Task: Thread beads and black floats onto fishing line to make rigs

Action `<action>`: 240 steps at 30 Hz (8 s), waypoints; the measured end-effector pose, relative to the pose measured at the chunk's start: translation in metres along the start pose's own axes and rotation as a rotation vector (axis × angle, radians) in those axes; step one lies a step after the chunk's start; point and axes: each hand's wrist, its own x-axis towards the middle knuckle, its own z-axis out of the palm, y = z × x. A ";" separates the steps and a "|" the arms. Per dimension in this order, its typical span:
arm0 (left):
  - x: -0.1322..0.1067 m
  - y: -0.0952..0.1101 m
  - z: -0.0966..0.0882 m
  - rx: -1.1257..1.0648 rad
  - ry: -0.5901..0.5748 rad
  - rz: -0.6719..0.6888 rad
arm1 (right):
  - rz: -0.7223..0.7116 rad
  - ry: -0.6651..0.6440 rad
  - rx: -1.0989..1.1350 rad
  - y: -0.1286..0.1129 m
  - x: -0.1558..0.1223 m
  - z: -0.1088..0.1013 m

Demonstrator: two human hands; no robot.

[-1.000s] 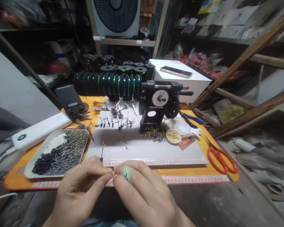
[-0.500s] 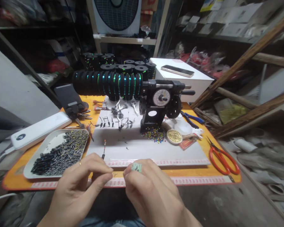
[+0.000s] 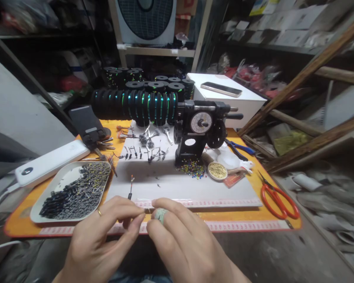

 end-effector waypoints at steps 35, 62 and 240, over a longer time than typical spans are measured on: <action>-0.013 -0.002 0.004 -0.402 0.010 -0.385 | -0.168 0.258 -0.014 -0.011 0.028 0.011; -0.001 -0.008 0.000 -0.805 0.041 -0.650 | 0.042 0.195 0.199 -0.012 0.034 0.008; 0.012 -0.030 0.024 0.330 -0.400 -0.315 | 0.358 0.099 -0.048 0.038 -0.030 0.011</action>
